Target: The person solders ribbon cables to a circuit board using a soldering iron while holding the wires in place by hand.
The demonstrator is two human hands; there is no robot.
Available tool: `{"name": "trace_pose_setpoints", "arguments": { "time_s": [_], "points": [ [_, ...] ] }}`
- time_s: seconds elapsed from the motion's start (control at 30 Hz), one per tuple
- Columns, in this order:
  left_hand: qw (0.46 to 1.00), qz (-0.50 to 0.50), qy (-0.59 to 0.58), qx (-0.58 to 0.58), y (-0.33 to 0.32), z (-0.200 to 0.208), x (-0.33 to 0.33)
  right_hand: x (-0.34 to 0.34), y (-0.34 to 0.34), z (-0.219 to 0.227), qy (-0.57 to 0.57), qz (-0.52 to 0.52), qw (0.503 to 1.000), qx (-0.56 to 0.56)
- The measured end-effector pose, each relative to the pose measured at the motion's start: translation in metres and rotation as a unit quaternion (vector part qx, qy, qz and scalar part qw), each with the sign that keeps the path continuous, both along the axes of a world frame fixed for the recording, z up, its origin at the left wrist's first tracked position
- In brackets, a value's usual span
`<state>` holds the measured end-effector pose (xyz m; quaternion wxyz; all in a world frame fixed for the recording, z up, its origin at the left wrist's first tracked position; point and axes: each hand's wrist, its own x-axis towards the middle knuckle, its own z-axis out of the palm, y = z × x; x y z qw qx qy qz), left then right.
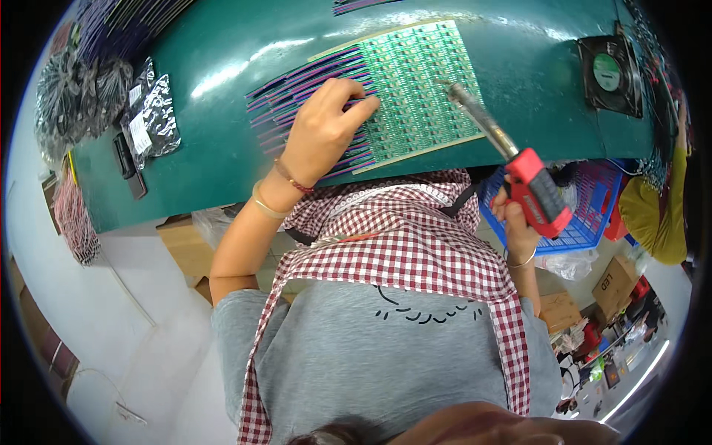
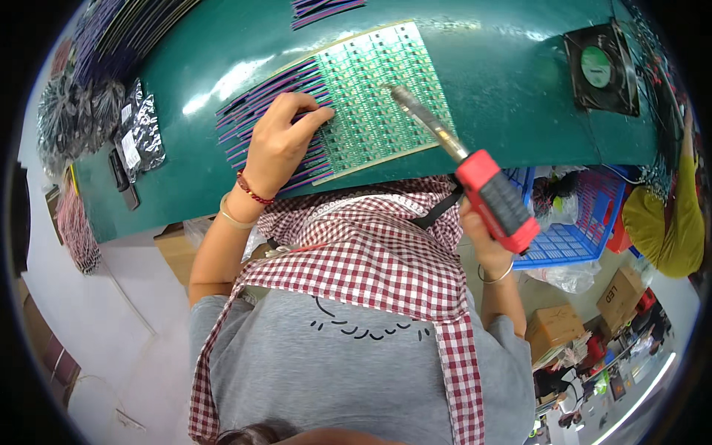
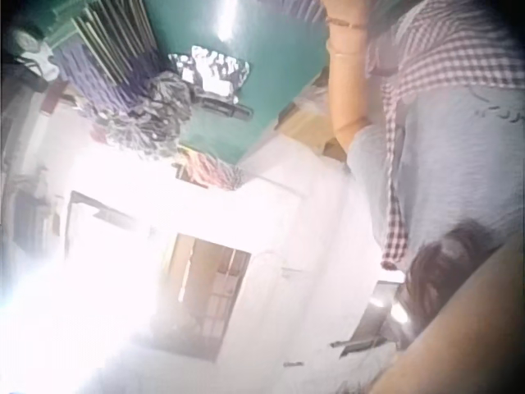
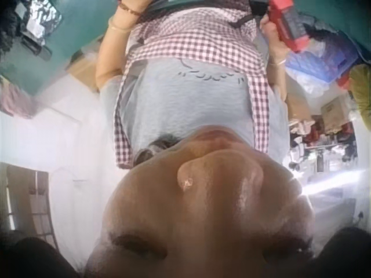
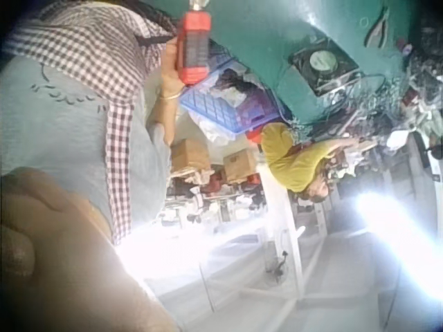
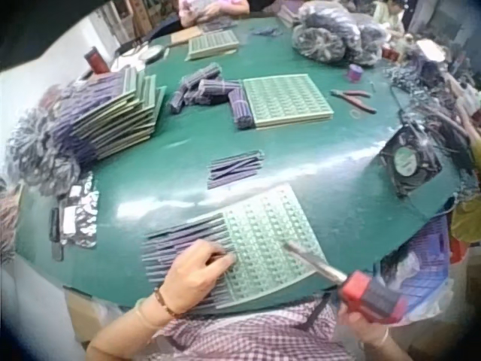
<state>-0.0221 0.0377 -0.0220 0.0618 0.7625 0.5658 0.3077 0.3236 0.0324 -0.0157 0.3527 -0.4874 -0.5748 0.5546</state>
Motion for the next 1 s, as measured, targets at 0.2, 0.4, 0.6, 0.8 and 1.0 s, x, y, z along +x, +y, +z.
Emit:
{"name": "trace_pose_setpoints", "arguments": {
  "time_s": [0.2,0.4,0.6,0.8,1.0],
  "points": [
    [1.000,-0.009,-0.011,0.010,0.003,-0.002,-0.002,-0.032,0.004,0.003,-0.107,0.080,0.991,0.029],
    [1.000,-0.015,-0.016,0.014,0.007,-0.005,-0.003,-0.039,0.005,-0.003,-0.088,0.122,0.982,0.113],
    [1.000,-0.017,0.004,0.020,0.003,0.000,-0.003,-0.043,0.004,-0.002,-0.127,0.130,0.975,0.124],
    [1.000,-0.005,0.018,0.014,0.001,0.000,-0.002,-0.046,0.005,0.005,-0.139,0.147,0.970,0.138],
    [1.000,-0.005,0.020,-0.006,0.003,0.003,0.000,-0.046,0.004,0.002,-0.148,0.137,0.970,0.133]
  ]
}}
